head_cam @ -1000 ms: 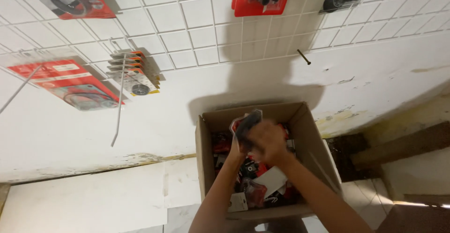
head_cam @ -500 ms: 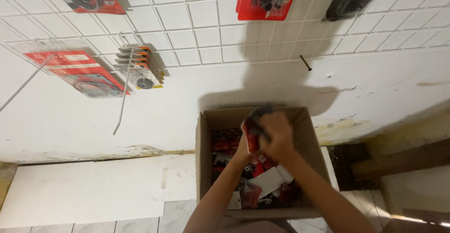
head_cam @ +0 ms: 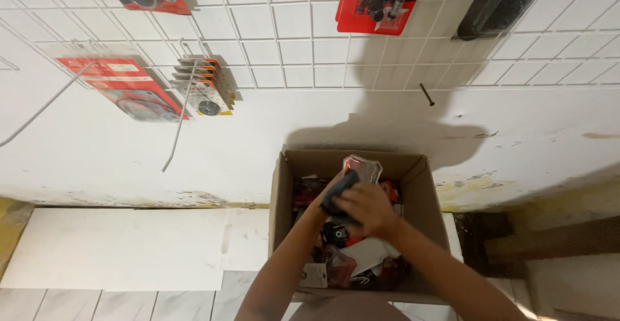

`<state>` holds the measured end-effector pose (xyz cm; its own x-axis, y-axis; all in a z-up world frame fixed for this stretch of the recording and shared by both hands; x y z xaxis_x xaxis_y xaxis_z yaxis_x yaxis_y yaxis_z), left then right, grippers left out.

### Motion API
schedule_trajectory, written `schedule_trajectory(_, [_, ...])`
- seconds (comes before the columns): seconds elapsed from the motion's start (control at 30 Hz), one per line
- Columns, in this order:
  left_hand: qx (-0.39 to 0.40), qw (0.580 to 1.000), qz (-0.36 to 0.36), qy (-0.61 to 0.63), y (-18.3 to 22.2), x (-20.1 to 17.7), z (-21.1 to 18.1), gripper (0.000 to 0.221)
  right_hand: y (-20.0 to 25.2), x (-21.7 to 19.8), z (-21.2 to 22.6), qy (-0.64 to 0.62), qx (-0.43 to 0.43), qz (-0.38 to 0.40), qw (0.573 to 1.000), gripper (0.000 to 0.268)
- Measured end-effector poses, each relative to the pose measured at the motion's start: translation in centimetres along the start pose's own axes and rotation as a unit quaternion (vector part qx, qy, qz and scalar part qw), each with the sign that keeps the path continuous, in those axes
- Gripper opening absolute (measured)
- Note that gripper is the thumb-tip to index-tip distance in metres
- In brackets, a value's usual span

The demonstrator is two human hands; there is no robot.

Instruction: Organizing and hanging packaged auto parts from a box onto a display rack.

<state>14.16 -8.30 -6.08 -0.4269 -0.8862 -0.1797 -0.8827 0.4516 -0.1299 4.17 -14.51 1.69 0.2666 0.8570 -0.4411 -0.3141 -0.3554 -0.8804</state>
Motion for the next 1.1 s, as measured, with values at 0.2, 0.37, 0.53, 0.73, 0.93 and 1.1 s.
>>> schedule_trajectory(0.2, [-0.016,0.999,-0.018,0.048,-0.1,-0.7,1.7,0.039,0.8,-0.8,-4.7,0.092,0.008,-0.013,0.996,0.038])
schedule_trajectory(0.37, [-0.042,0.994,-0.027,0.097,-1.4,-0.1,3.3,0.037,4.8,2.3,-1.8,0.002,-0.146,0.075,0.986,0.032])
schedule_trajectory(0.53, [-0.050,0.989,-0.034,0.131,-0.5,-0.3,4.8,0.036,2.1,0.1,-5.6,0.036,-0.025,-0.018,0.999,0.032])
schedule_trajectory(0.73, [-0.069,0.980,-0.044,0.180,-0.4,-0.3,6.8,0.034,0.2,0.4,-2.7,0.046,-0.028,0.109,0.993,0.037])
schedule_trajectory(0.93, [-0.084,0.968,-0.052,0.229,-0.5,0.3,8.4,0.033,1.5,0.7,-2.4,0.033,-0.048,0.058,0.997,0.037])
schedule_trajectory(1.1, [-0.100,0.957,-0.056,0.267,-0.6,0.4,10.0,0.032,2.2,-0.6,-3.9,0.000,-0.071,0.007,0.997,0.047])
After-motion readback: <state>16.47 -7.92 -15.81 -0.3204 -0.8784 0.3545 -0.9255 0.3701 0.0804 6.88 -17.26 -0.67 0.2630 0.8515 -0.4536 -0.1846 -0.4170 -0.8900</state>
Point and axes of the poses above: each hand's wrist, its own y-axis away from the middle knuckle, its own x-axis out of the palm, z = x × y, the point moved 10 cm from there along -y, towards the middle knuckle, and after that the axes turned 11 degrees about -y, right-handed, at the moved point
